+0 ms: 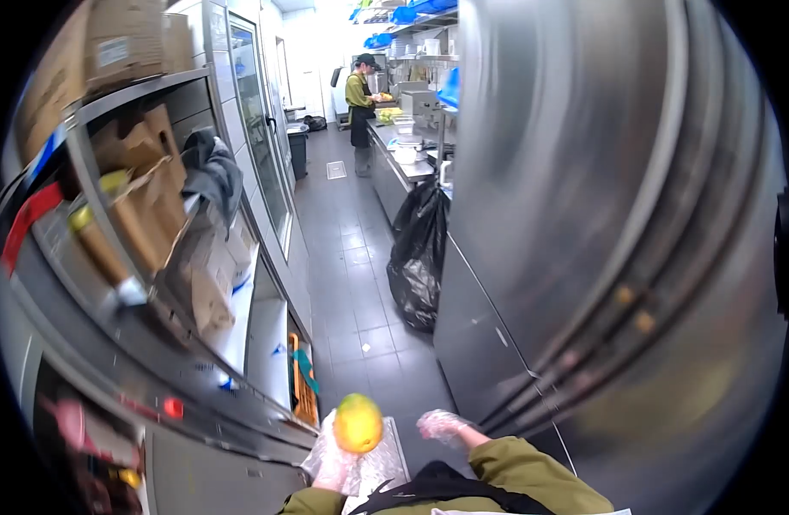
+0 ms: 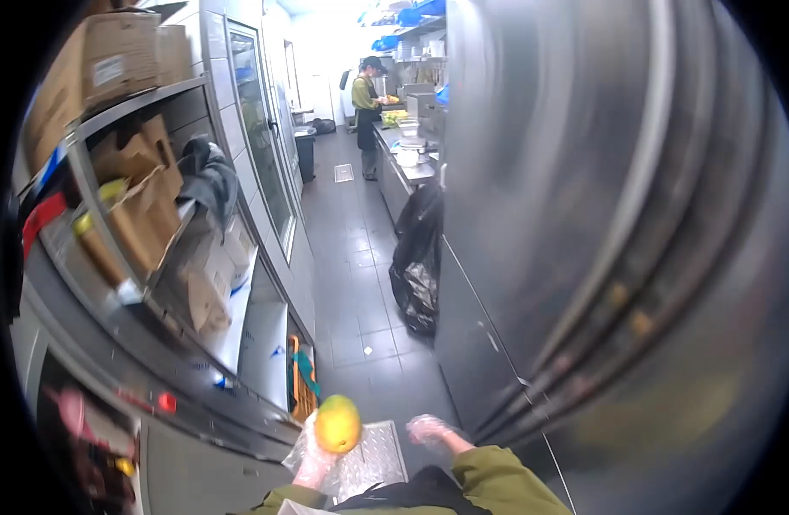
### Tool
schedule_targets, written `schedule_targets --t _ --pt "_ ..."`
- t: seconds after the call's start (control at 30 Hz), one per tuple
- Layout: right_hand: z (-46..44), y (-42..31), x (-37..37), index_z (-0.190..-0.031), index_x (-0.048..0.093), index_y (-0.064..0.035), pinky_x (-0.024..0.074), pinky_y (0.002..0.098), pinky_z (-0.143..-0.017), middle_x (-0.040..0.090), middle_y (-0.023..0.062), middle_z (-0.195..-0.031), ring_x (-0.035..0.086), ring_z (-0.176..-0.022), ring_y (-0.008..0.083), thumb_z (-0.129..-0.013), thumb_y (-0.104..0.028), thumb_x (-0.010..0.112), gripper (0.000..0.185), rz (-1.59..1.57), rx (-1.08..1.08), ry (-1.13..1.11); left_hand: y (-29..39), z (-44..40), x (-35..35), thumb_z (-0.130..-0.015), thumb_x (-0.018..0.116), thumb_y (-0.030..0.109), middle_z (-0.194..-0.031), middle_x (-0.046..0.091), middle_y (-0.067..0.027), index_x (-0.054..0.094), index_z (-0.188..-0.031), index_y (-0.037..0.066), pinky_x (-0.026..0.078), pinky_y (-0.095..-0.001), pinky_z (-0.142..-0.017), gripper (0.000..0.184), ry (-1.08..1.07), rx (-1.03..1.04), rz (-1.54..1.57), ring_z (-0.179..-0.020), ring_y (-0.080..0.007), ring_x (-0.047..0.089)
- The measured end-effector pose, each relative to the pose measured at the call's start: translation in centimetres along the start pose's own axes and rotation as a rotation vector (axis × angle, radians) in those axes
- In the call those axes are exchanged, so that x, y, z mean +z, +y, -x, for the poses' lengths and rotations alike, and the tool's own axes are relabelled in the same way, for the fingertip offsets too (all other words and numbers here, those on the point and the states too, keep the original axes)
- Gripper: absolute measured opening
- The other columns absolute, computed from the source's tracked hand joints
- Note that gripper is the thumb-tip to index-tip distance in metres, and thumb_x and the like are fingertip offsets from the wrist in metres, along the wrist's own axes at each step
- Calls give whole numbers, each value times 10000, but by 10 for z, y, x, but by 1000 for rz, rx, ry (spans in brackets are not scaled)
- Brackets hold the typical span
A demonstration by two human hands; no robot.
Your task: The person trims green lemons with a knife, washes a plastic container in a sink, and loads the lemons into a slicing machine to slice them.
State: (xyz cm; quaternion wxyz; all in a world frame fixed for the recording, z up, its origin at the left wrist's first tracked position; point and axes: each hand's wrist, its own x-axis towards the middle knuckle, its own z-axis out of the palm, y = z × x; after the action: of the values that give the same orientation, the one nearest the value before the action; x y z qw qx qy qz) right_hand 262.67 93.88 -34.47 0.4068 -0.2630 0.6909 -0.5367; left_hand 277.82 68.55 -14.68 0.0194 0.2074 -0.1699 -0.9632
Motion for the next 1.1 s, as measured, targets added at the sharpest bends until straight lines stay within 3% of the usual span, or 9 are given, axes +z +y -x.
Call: schedule_targets --t 0.13,0.27,0.5,0.67,0.7,0.8,0.93,1.0,1.1 --pt "-105 -102 -96 -858 588 -6 506 276 -610 607 75 -802 597 -681 160 -816 -184 549 187 -328 456 362 50 -182 87 -835 381 414 -948 601 -105 553 -984 72 466 -505 -759 411 -103 -113 38 -840 -305 580" --pt "-243 -201 -193 -937 578 -20 516 284 -631 615 90 -824 622 -718 199 -832 -209 573 216 -565 154 305 119 -349 159 -844 380 365 -933 598 -103 552 -970 65 485 -444 -735 368 -88 -85 69 -824 -265 582" --pt "-630 -315 -338 -1025 553 -19 491 297 -727 616 87 -894 611 -790 201 -871 -310 513 332 -496 136 -70 332 -603 214 -812 376 341 -915 602 -110 556 -960 51 497 -409 -730 372 62 181 51 -826 -256 593" --pt "-836 -461 -401 -1059 533 -30 484 309 -734 588 96 -959 593 -824 194 -869 -377 497 397 -185 -100 48 480 -797 261 -803 416 321 -907 602 -111 550 -940 31 497 -384 -744 348 228 306 103 -808 -254 596" --pt "-868 -485 -424 -1062 525 -34 491 299 -712 579 92 -969 592 -811 186 -860 -375 518 396 -135 -135 102 508 -846 271 -808 445 320 -948 595 -104 547 -974 42 490 -377 -761 339 95 307 62 -838 -240 592" --pt "-936 -551 -503 -1024 569 -42 463 295 -755 587 77 -949 555 -889 162 -889 -405 434 411 -269 -75 180 567 -1004 291 -814 466 329 -991 584 -98 539 -1005 61 478 -368 -785 337 -95 267 -201 -884 -224 579" --pt "-1072 -552 -635 -1048 550 -61 423 293 -828 562 45 -992 540 -888 145 -857 -406 504 397 -309 318 479 617 -1173 385 -791 540 316 -964 557 -91 519 -1013 60 439 -374 -838 340 93 -8 -166 -914 -211 542" --pt "-1131 -561 -676 -1073 528 -54 387 289 -889 559 54 -1021 508 -1004 155 -809 -279 601 354 -668 -57 431 622 -1258 396 -785 554 316 -955 540 -88 514 -1011 44 432 -368 -829 356 -46 422 -566 -908 -202 522" --pt "-1252 -585 -752 -1094 512 -50 389 324 -908 554 66 -1052 516 -1002 191 -790 -193 613 350 -750 -123 382 675 -1387 438 -792 553 320 -965 515 -85 502 -1002 19 418 -351 -818 371 94 363 -575 -907 -188 488"
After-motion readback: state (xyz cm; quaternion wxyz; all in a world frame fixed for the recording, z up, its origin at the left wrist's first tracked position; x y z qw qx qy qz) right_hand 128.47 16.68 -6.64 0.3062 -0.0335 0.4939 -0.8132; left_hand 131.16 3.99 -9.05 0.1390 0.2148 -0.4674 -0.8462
